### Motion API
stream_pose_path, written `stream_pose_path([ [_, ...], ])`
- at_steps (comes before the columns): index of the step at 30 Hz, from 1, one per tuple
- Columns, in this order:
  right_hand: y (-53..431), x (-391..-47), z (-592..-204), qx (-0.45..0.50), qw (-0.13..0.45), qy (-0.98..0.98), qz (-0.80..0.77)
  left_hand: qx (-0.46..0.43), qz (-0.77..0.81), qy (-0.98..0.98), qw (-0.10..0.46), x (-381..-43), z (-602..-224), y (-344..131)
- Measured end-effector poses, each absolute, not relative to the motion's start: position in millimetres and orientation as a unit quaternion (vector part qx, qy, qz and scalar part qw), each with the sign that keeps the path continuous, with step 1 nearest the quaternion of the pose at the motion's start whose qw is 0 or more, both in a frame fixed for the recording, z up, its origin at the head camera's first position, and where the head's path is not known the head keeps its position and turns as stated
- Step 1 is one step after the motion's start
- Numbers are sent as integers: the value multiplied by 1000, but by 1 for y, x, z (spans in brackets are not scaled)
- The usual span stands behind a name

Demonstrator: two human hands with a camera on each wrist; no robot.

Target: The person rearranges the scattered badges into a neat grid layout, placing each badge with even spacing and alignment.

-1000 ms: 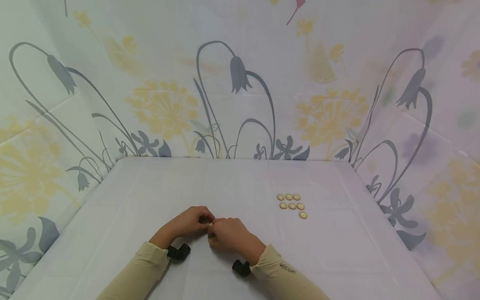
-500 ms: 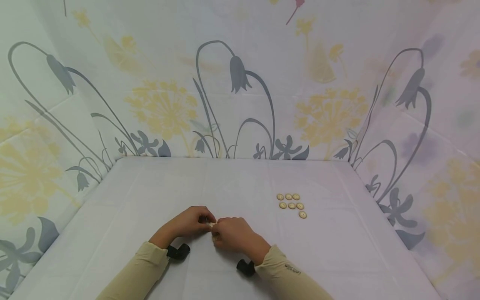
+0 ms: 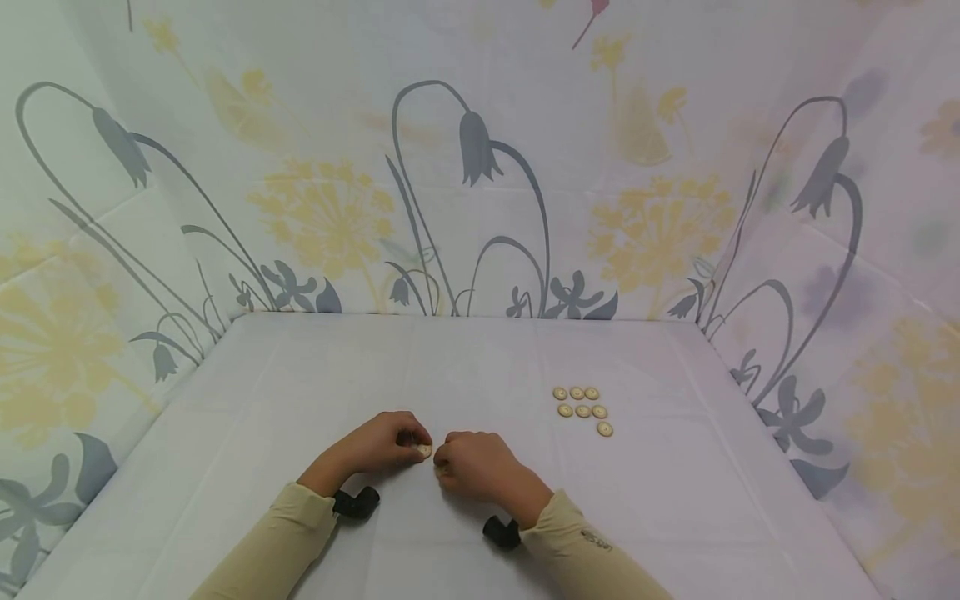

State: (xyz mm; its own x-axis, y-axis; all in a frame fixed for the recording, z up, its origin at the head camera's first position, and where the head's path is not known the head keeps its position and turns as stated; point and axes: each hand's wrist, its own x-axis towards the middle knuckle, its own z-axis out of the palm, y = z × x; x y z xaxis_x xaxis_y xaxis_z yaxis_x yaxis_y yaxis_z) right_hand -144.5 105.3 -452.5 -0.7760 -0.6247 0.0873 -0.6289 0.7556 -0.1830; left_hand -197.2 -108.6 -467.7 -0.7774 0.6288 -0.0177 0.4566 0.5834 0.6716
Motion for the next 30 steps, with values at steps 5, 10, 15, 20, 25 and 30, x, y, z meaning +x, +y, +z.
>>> stream_pose_path([
  [5,111,-145,-454,326,12,-940,97,307,334,882,128,-197,-468,-108],
  [10,118,-145,-455,322,20,-941,98,307,336,881,128,-197,-468,-108],
  [15,124,-146,-453,305,12,-947,96,307,336,881,126,-198,-469,-108],
  [20,129,-147,-451,290,-4,-952,95,309,337,881,124,-198,-471,-109],
  [25,135,-147,-452,283,0,-954,99,310,340,879,123,-198,-472,-108],
  [30,140,-147,-451,276,2,-956,100,309,339,881,121,-198,-473,-108],
])
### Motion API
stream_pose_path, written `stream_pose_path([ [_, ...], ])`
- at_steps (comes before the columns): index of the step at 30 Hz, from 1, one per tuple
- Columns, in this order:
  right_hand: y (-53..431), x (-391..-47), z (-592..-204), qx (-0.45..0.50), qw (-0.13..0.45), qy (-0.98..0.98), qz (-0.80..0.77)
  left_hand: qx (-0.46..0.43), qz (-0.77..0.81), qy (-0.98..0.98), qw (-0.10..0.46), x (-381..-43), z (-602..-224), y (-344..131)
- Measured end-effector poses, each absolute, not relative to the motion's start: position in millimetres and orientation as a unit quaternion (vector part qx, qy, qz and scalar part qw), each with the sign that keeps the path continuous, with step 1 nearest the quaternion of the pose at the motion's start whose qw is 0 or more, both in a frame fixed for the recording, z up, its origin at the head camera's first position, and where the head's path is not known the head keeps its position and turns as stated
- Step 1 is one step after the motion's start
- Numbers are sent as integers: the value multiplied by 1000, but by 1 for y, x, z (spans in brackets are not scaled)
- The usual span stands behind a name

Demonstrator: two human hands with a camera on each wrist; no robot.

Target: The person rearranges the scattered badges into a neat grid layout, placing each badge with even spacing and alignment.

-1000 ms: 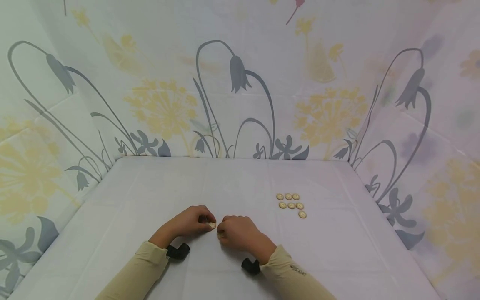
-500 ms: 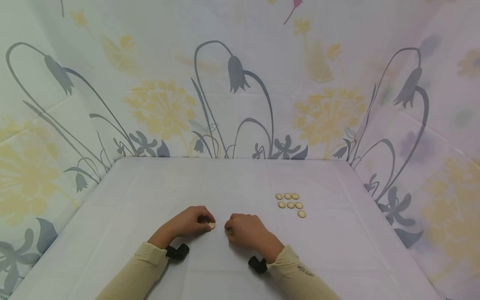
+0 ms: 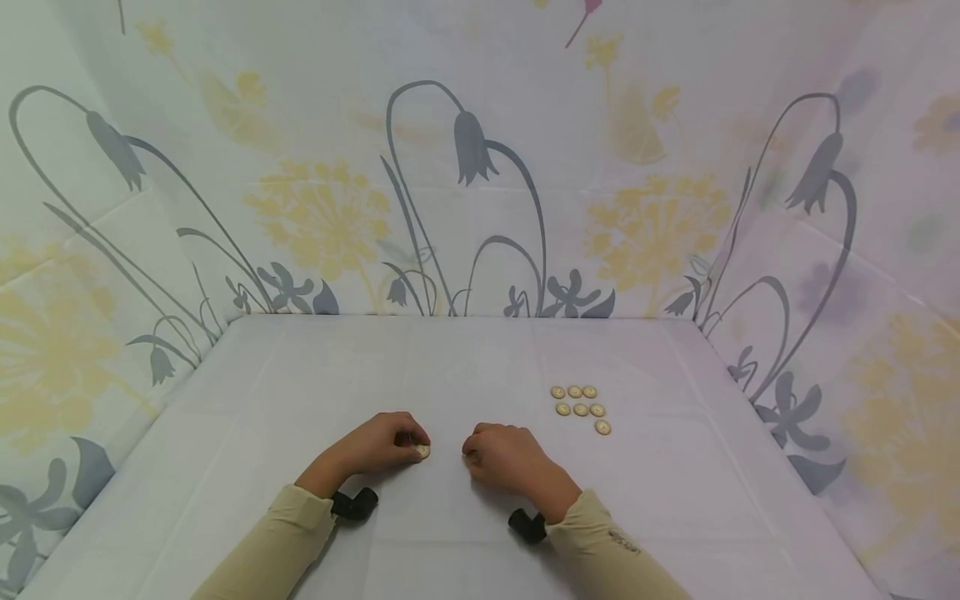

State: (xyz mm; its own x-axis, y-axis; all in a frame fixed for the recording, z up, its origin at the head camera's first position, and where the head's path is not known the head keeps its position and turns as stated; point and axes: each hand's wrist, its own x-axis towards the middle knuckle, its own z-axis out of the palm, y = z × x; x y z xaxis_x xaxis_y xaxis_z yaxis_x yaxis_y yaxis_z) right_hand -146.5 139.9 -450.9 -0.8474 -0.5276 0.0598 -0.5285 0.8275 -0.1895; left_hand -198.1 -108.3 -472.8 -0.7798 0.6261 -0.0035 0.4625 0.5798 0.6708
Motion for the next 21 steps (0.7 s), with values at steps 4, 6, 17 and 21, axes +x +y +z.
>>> stream_pose_path([
  [4,144,-147,-452,267,3,-958,102,309,340,880,122,-198,-473,-108],
  [6,146,-147,-452,263,3,-959,104,310,341,879,123,-199,-473,-108],
  [17,155,-150,-450,246,8,-962,115,308,334,882,125,-197,-470,-108],
  [21,159,-151,-449,246,20,-962,117,308,333,882,125,-198,-472,-109],
])
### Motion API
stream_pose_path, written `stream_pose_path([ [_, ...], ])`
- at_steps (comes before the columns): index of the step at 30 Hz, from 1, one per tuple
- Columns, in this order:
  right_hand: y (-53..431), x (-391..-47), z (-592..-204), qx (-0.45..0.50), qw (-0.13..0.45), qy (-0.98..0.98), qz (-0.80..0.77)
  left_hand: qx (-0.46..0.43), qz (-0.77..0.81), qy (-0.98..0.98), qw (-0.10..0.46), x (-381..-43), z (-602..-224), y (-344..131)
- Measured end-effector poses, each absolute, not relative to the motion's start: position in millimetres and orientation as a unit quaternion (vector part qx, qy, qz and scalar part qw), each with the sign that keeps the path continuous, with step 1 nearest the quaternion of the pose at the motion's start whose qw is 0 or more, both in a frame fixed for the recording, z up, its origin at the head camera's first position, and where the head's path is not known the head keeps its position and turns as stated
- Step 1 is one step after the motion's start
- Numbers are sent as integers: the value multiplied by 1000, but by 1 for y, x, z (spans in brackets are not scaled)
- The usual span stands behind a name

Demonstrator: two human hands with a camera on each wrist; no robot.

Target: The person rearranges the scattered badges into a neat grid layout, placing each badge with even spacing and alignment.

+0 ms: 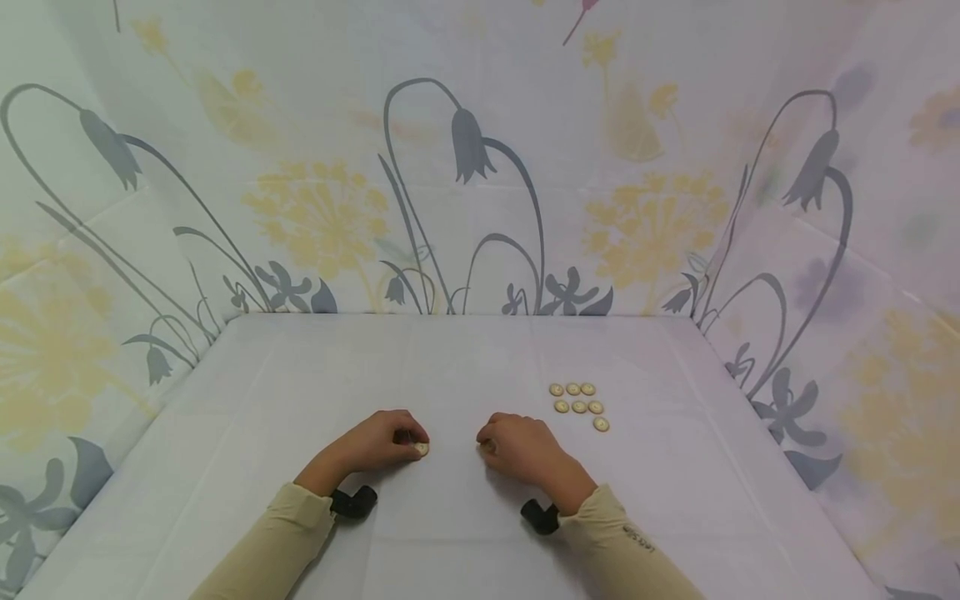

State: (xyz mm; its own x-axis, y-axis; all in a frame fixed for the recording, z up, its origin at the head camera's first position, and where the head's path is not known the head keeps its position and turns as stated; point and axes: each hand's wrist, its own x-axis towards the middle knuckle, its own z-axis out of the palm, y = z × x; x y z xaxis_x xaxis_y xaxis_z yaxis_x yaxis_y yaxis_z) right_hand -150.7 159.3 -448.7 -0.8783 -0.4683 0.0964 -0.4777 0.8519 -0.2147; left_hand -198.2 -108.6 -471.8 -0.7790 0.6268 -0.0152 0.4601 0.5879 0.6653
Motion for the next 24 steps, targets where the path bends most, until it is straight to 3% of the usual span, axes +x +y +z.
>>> stream_pose_path([
  [24,187,-150,-445,237,37,-962,128,306,335,882,127,-200,-475,-109],
])
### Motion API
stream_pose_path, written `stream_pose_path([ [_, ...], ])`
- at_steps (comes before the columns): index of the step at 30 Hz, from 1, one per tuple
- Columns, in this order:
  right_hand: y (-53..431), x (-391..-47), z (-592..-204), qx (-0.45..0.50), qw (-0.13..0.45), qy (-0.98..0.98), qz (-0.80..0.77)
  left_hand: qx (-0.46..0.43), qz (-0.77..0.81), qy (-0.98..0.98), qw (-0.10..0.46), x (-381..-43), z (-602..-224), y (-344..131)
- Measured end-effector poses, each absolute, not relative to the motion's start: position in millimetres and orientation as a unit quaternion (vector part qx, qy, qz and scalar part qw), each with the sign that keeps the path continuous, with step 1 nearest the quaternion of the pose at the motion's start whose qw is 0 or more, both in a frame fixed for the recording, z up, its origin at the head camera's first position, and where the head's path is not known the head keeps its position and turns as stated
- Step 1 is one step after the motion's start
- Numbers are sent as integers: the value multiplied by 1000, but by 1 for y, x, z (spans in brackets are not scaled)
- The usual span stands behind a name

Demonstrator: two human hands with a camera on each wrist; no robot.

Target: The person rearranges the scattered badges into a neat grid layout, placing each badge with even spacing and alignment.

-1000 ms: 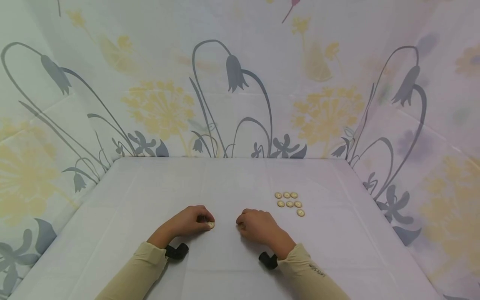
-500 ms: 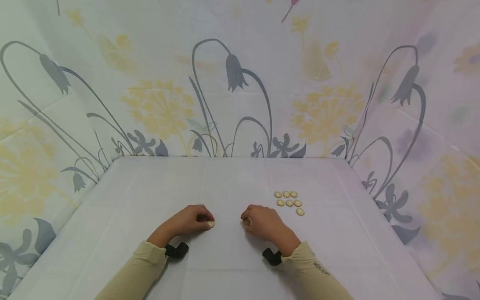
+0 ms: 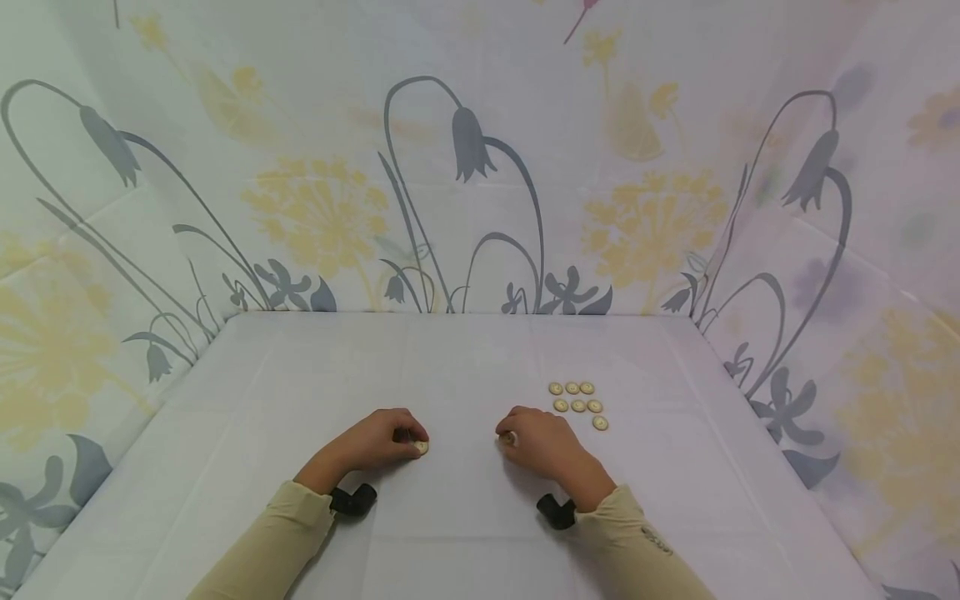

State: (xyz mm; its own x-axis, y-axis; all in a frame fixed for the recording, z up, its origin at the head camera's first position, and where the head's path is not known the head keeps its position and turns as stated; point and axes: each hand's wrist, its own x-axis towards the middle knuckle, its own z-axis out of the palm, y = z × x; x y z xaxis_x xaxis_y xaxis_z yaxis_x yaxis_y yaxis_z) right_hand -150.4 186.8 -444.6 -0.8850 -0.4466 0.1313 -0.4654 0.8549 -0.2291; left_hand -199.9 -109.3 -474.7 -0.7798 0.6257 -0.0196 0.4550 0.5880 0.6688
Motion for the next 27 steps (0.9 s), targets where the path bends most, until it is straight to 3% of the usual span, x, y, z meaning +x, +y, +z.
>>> stream_pose_path([
  [27,226,-156,-442,186,39,-973,133,303,343,879,132,-198,-471,-108],
])
